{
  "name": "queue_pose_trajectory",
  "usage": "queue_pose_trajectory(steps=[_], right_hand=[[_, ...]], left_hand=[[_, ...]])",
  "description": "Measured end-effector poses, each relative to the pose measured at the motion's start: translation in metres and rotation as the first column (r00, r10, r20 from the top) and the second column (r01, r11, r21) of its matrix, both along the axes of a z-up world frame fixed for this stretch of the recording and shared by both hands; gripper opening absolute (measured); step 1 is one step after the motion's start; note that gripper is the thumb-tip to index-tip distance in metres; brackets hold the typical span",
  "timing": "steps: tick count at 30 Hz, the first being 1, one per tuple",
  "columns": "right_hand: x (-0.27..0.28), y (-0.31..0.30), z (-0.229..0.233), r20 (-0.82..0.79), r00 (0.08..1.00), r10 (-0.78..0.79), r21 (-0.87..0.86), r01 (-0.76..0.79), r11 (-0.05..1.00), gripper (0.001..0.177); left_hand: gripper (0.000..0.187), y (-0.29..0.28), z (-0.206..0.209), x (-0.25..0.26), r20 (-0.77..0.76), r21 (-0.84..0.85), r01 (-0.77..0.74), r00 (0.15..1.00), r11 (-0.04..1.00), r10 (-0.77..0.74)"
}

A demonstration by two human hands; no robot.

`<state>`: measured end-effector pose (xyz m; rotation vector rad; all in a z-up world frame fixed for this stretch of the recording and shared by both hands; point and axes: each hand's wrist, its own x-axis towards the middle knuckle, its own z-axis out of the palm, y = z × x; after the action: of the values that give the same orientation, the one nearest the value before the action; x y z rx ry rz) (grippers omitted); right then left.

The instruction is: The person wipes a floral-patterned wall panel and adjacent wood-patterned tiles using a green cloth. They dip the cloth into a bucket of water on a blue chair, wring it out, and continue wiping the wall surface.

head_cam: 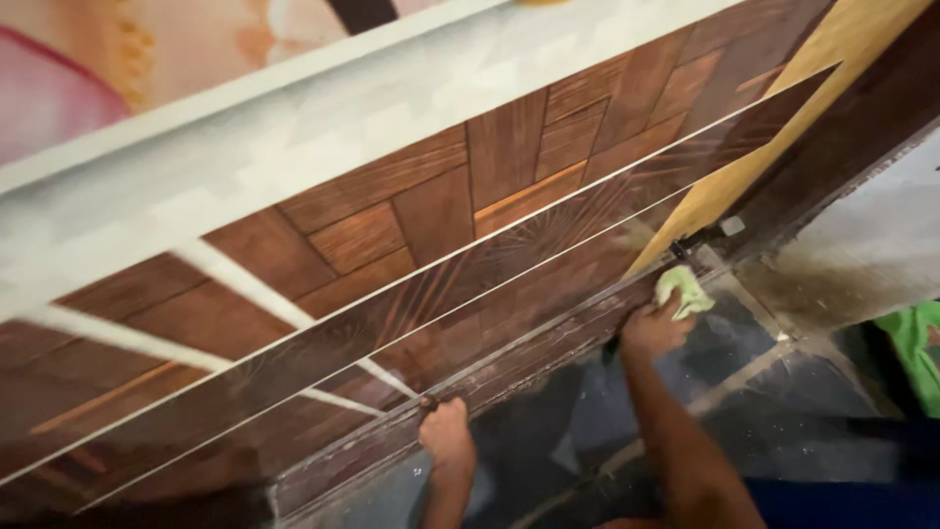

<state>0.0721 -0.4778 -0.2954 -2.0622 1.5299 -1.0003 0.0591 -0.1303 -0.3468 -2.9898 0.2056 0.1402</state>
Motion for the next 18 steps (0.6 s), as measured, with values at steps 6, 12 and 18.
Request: queue_pose_trajectory(steps=[6,12,18], right_hand=[[-0.027,0.15,-0.01,0.018,0.99,0.138,0.008,-0.139,0.99,0.065],[-0.096,0.328,-0.004,0.283,0.748,0.601,0.06,-0.639,0.767,0.066],[-0.094,0.361,0.018,0.216,0.58,0.785,0.59,-0.718,0.368,0.037]], left_hand=[[0.013,0.01,0.005,-0.01,0.089,-0.063,0.02,0.996,0.998,-0.015],[0.016,0.045,0.037,-0.017,0.043,-0.273,0.04,0.999,0.961,-0.03],[0.023,0.098,0.117,-0.014,-0.14,-0.633,-0.314,0.946,0.708,0.293]])
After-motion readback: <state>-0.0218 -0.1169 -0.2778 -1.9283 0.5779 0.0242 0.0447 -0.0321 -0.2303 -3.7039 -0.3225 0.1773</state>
